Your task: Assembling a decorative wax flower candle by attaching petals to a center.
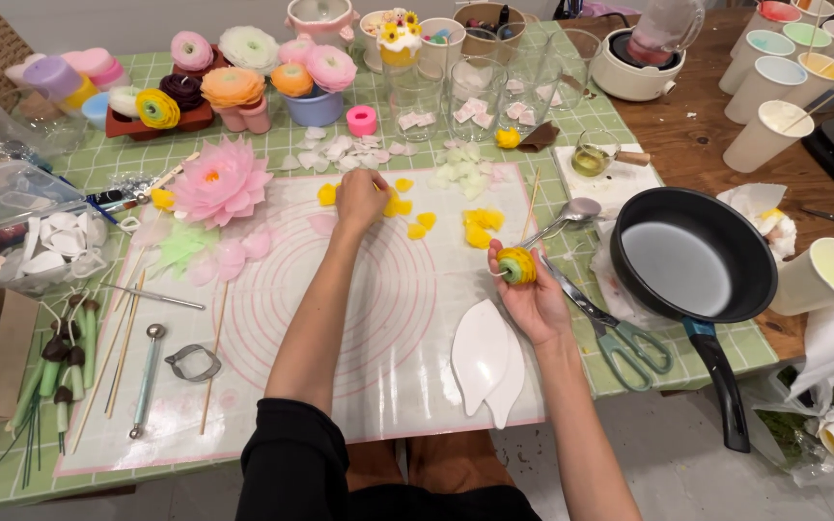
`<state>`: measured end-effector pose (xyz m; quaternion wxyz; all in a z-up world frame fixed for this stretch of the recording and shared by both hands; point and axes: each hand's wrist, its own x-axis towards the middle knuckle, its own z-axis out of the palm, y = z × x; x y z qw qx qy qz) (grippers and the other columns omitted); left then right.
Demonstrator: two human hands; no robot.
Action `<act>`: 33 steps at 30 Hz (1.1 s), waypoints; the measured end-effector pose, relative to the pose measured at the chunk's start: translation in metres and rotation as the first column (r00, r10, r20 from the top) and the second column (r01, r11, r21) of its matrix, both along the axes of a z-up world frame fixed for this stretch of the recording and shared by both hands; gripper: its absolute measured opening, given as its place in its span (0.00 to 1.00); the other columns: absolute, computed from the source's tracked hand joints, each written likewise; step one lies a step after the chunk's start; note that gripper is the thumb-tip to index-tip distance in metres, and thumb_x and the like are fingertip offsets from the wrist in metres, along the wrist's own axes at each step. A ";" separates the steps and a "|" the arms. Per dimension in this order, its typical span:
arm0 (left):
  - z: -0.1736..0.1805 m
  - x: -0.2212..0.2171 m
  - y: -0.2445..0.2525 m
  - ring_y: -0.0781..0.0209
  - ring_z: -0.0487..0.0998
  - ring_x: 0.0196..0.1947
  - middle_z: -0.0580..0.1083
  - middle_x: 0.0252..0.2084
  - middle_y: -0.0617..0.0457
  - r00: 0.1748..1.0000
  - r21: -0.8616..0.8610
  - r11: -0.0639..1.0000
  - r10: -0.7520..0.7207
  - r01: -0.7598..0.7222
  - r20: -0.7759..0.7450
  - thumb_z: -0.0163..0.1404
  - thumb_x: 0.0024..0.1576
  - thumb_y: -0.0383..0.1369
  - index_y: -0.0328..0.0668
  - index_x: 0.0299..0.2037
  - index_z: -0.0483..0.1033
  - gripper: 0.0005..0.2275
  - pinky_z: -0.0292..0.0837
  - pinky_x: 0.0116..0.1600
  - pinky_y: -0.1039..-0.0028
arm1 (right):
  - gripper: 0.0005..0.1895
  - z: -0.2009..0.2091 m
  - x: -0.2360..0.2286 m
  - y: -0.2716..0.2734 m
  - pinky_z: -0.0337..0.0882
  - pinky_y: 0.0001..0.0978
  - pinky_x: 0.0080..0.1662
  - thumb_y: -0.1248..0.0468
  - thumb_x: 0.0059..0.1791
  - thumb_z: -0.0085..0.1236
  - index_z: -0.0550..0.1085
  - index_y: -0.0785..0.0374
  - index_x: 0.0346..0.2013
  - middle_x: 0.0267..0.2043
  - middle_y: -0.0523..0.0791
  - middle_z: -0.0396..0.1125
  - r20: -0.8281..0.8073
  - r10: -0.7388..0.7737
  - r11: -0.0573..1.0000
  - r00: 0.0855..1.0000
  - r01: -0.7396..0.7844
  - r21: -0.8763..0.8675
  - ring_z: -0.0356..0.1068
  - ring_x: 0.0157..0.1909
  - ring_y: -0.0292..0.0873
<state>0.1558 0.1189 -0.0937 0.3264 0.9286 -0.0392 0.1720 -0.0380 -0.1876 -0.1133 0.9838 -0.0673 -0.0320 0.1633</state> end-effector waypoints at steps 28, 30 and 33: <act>0.030 -0.023 -0.051 0.46 0.80 0.35 0.79 0.30 0.46 0.990 -0.106 0.986 -0.123 0.130 0.076 0.61 0.45 0.25 0.39 0.30 0.77 0.06 0.73 0.40 0.58 | 0.15 0.010 -0.011 0.012 0.66 0.49 0.67 0.55 0.58 0.49 0.70 0.64 0.50 0.62 0.53 0.68 0.027 -0.116 0.935 0.993 0.118 -0.333 0.66 0.67 0.59; 0.015 -0.007 -0.046 0.47 0.80 0.35 0.79 0.30 0.46 0.987 -0.099 0.986 -0.123 0.133 0.099 0.59 0.46 0.24 0.39 0.30 0.78 0.04 0.73 0.41 0.59 | 0.17 0.014 -0.011 0.014 0.66 0.50 0.66 0.55 0.58 0.47 0.70 0.64 0.53 0.61 0.53 0.68 0.042 -0.115 0.919 0.992 0.123 -0.375 0.66 0.66 0.57; 0.009 0.000 -0.041 0.49 0.80 0.34 0.79 0.29 0.46 0.982 -0.109 0.980 -0.155 0.166 0.106 0.55 0.47 0.22 0.41 0.32 0.82 0.06 0.74 0.41 0.62 | 0.20 0.019 -0.012 0.017 0.65 0.47 0.66 0.54 0.57 0.44 0.69 0.64 0.58 0.62 0.53 0.67 0.075 -0.137 0.872 0.988 0.156 -0.464 0.65 0.66 0.54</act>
